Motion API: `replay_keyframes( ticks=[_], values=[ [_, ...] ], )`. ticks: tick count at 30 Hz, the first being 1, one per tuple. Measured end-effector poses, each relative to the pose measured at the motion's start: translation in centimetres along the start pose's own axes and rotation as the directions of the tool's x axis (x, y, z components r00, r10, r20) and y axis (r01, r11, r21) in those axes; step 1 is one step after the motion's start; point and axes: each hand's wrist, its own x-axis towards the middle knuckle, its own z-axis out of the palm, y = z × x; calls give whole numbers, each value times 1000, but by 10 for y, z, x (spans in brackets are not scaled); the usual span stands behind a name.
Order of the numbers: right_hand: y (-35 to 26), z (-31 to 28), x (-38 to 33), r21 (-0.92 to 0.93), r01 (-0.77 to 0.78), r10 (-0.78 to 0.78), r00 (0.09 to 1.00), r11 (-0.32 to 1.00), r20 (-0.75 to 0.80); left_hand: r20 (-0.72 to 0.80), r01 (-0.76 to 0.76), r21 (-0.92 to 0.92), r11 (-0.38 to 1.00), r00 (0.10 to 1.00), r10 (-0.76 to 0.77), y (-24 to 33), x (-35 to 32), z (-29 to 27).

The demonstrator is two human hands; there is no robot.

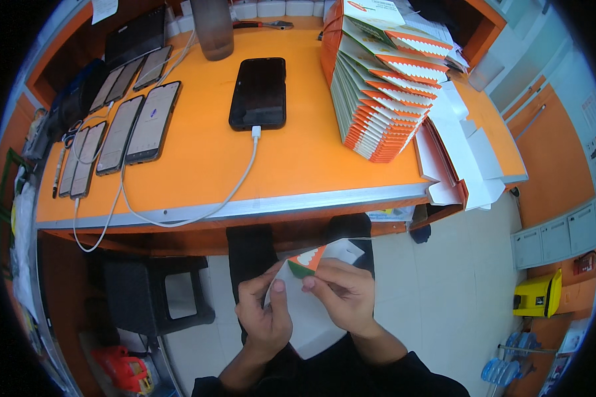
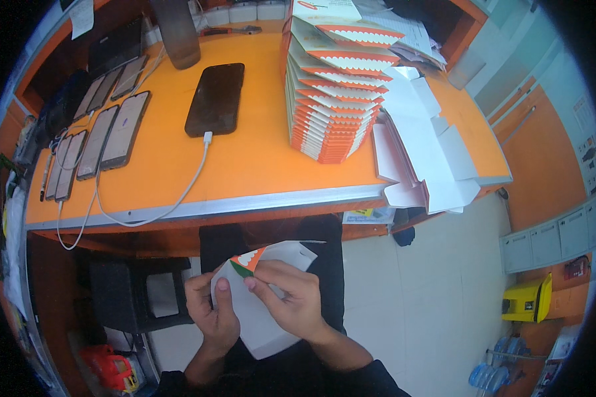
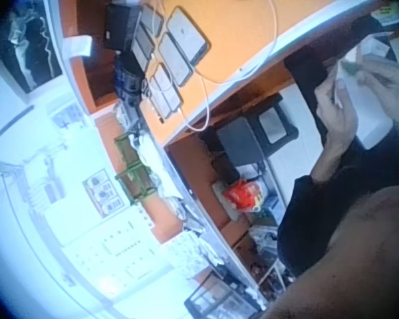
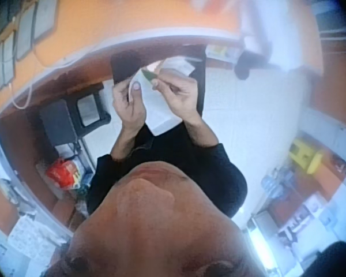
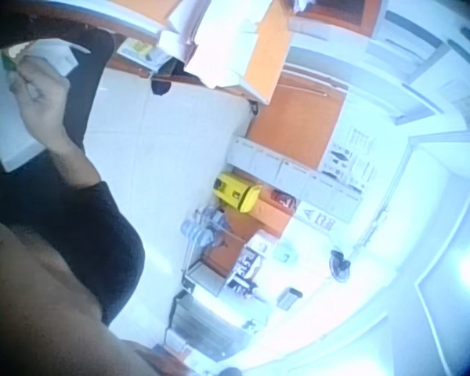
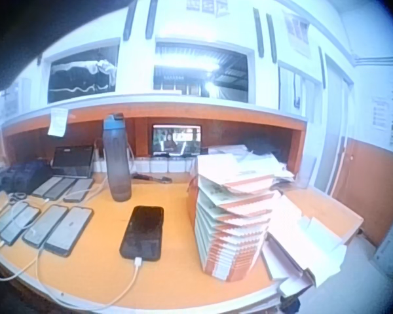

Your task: The person folds flat paperboard pieces into small rectangular boxes and stacks them on the desk. They repeatedly pick up a flat piece, fold the sides and flaps, and place the finished box on a growing stack.

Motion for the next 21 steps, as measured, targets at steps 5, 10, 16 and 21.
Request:
replay_keyframes(
  ticks=[5,10,16,21],
  values=[
    [7,-8,4,109,-22,7,990,994,141,-44,-104,-23,994,994,103,-8,6,3],
    [18,-9,4,566,-268,196,963,780,186,-1,-69,-33,997,998,69,-5,5,-1],
    [25,-3,8,501,-174,142,985,848,103,-46,-25,-183,983,999,17,-8,6,-1],
    [29,-5,6,501,-140,89,988,854,126,-1,56,-117,992,998,-56,-1,5,-6]
  ],
)
